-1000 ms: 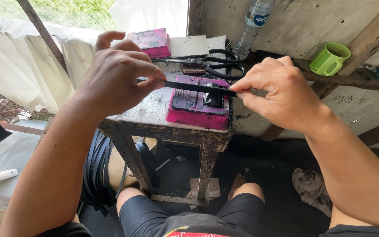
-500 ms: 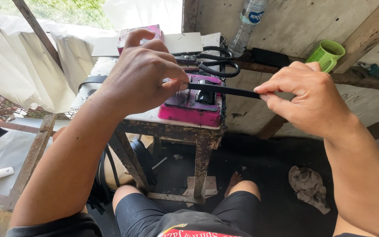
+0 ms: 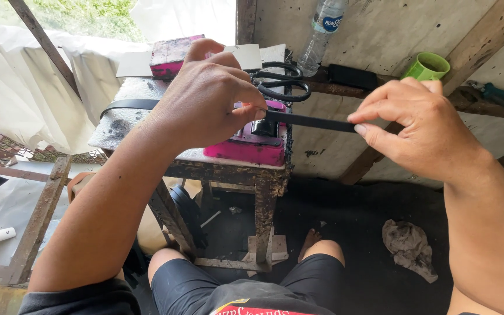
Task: Applying edge paint to a long leather strip using a manual applicator and then hanging it on a line with clips to dry.
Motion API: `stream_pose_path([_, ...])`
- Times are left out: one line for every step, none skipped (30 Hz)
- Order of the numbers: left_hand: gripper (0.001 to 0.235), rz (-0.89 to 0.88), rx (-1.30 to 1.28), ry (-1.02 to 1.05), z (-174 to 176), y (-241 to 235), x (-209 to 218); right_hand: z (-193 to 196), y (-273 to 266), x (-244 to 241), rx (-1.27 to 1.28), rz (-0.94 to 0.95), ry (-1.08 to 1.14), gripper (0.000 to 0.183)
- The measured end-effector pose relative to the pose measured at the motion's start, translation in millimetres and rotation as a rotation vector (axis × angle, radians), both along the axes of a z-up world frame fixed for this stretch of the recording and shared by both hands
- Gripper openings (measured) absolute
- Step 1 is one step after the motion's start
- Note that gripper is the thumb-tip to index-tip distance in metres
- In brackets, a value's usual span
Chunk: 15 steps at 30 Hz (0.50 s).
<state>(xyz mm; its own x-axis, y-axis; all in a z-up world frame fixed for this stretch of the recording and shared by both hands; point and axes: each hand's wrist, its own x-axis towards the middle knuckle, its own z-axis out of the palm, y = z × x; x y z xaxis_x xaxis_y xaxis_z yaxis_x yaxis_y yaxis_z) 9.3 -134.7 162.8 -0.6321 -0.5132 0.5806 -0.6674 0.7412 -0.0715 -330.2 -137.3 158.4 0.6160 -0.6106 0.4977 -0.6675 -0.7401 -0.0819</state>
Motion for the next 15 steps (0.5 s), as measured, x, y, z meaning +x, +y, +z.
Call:
stream_pose_path([0.015, 0.000, -0.001, -0.001, 0.7, 0.1, -0.3, 2.8, 2.9, 5.6, -0.001, 0.000, -0.001, 0.010])
stream_pose_path([0.015, 0.012, -0.001, -0.004, 1.3, 0.0, -0.6, 5.5, 5.8, 11.3, -0.070, 0.032, -0.019, 0.010])
stream_pose_path([0.014, 0.024, -0.001, -0.007, 1.6, 0.1, -0.7, 8.2, 8.5, 17.1, -0.138, 0.063, -0.036, 0.010])
stream_pose_path([0.014, 0.025, -0.001, -0.007, 2.1, 0.5, -1.4, 9.8, 8.2, 26.4, -0.138, 0.064, -0.036, 0.010])
stream_pose_path([0.014, 0.034, 0.007, -0.009, 2.8, 1.0, -1.7, 11.3, 8.0, 36.2, -0.211, 0.123, -0.029, 0.010])
stream_pose_path([0.014, 0.043, 0.015, -0.012, 3.6, 1.5, -1.9, 13.1, 7.9, 46.1, -0.283, 0.183, -0.022, 0.011])
stream_pose_path([0.014, 0.043, 0.014, -0.014, 3.9, 1.8, -2.2, 10.2, 5.7, 55.3, -0.284, 0.183, -0.024, 0.011])
stream_pose_path([0.014, 0.043, 0.009, -0.012, 4.2, 2.2, -2.3, 7.5, 3.4, 64.6, -0.326, 0.178, -0.002, 0.012])
stream_pose_path([0.014, 0.043, 0.003, -0.010, 4.3, 2.4, -2.3, 4.7, 1.1, 74.1, -0.368, 0.173, 0.019, 0.014])
stream_pose_path([0.014, 0.044, 0.003, -0.012, 4.5, 2.5, -1.5, 2.5, -0.5, 80.0, -0.369, 0.173, 0.017, 0.014])
stream_pose_path([0.014, 0.044, -0.003, -0.007, 4.4, 2.5, -0.7, 0.4, -2.0, 85.9, -0.353, 0.183, 0.013, 0.014])
stream_pose_path([0.014, 0.044, -0.009, -0.003, 4.1, 2.6, 0.2, -1.8, -3.5, 91.9, -0.337, 0.193, 0.010, 0.014])
stream_pose_path([0.014, 0.046, -0.010, -0.003, 3.3, 3.0, 1.1, -3.8, -4.9, 93.0, -0.337, 0.195, 0.009, 0.014])
stream_pose_path([0.013, 0.037, -0.014, 0.008, 2.3, 3.4, 2.0, -5.9, -6.2, 94.1, -0.339, 0.206, -0.010, 0.013])
stream_pose_path([0.013, 0.029, -0.020, 0.021, 1.5, 3.9, 2.8, -7.5, -7.5, 95.1, -0.341, 0.218, -0.027, 0.013])
